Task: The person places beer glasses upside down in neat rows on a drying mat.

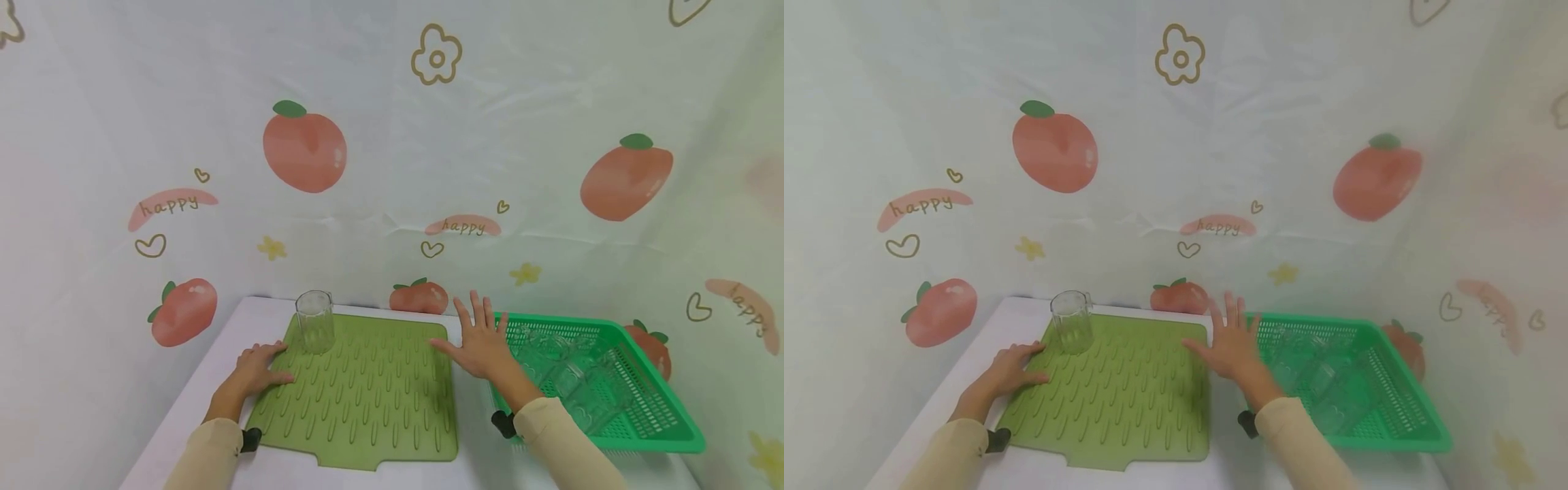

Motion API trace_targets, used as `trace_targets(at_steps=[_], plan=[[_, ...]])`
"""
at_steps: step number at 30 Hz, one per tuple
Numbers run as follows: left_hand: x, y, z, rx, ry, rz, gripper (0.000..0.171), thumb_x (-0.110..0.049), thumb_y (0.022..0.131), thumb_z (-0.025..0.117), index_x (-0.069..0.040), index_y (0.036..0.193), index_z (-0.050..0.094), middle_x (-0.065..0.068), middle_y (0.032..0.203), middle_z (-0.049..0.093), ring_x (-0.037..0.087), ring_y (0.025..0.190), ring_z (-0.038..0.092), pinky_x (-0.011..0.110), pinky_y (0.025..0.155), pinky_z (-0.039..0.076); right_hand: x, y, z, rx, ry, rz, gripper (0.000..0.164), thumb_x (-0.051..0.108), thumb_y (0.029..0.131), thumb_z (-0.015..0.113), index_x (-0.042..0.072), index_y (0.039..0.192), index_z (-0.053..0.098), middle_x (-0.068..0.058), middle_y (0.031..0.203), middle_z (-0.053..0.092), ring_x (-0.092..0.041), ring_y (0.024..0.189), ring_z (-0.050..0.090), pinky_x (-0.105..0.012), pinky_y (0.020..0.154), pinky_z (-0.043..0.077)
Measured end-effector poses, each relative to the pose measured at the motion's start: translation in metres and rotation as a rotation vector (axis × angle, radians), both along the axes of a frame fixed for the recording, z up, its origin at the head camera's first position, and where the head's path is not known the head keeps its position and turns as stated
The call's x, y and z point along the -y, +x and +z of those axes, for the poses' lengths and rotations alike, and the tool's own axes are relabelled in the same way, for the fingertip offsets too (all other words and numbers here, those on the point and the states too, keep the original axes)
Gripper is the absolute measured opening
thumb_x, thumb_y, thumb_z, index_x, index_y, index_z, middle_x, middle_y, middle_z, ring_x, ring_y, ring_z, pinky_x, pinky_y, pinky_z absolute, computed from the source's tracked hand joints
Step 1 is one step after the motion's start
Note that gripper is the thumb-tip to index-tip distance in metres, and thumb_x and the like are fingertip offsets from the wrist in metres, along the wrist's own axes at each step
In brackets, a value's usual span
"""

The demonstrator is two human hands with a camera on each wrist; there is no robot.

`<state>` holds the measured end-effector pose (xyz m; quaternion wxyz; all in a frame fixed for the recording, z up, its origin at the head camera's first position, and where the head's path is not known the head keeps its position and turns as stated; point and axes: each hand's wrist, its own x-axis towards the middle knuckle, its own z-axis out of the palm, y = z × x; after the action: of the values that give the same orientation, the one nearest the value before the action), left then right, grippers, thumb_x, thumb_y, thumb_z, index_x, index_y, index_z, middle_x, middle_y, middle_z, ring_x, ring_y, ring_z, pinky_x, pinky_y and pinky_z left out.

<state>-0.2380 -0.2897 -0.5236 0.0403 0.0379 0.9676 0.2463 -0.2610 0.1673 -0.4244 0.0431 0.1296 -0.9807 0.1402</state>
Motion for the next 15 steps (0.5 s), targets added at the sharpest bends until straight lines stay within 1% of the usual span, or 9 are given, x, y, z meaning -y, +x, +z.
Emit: trace_targets(at_steps=[7, 9, 15], plan=[[0.002, -0.002, -0.002, -0.007, -0.006, -0.007, 0.085, -0.043, 0.079, 0.086, 0.001, 0.145, 0.053, 0.029, 0.153, 0.046, 0.069, 0.139, 0.030, 0.079, 0.109, 0.027, -0.030, -0.002, 0.004, 0.021, 0.031, -0.037, 0.099, 0.069, 0.093, 0.056, 0.015, 0.165, 0.016, -0.021, 0.172, -0.002, -0.051, 0.157, -0.002, -0.082, 0.115, -0.001], [0.002, -0.002, -0.002, -0.011, -0.014, -0.008, 0.084, -0.042, 0.079, 0.085, 0.001, 0.145, 0.053, 0.029, 0.153, 0.047, 0.069, 0.139, 0.030, 0.079, 0.109, 0.027, -0.039, -0.003, 0.004, 0.018, 0.037, -0.050, 0.099, 0.069, 0.093, 0.056, 0.014, 0.165, 0.016, -0.021, 0.172, -0.002, -0.051, 0.157, -0.001, -0.082, 0.115, 0.000], [-0.001, 0.001, 0.004, 0.010, -0.005, 0.000, 0.084, -0.041, 0.080, 0.085, 0.001, 0.145, 0.053, 0.030, 0.154, 0.045, 0.069, 0.139, 0.028, 0.079, 0.110, 0.026, -0.066, -0.002, 0.006, 0.046, 0.033, -0.081, 0.101, 0.069, 0.093, 0.057, 0.010, 0.164, 0.014, -0.024, 0.171, -0.002, -0.055, 0.155, -0.002, -0.084, 0.113, -0.003]])
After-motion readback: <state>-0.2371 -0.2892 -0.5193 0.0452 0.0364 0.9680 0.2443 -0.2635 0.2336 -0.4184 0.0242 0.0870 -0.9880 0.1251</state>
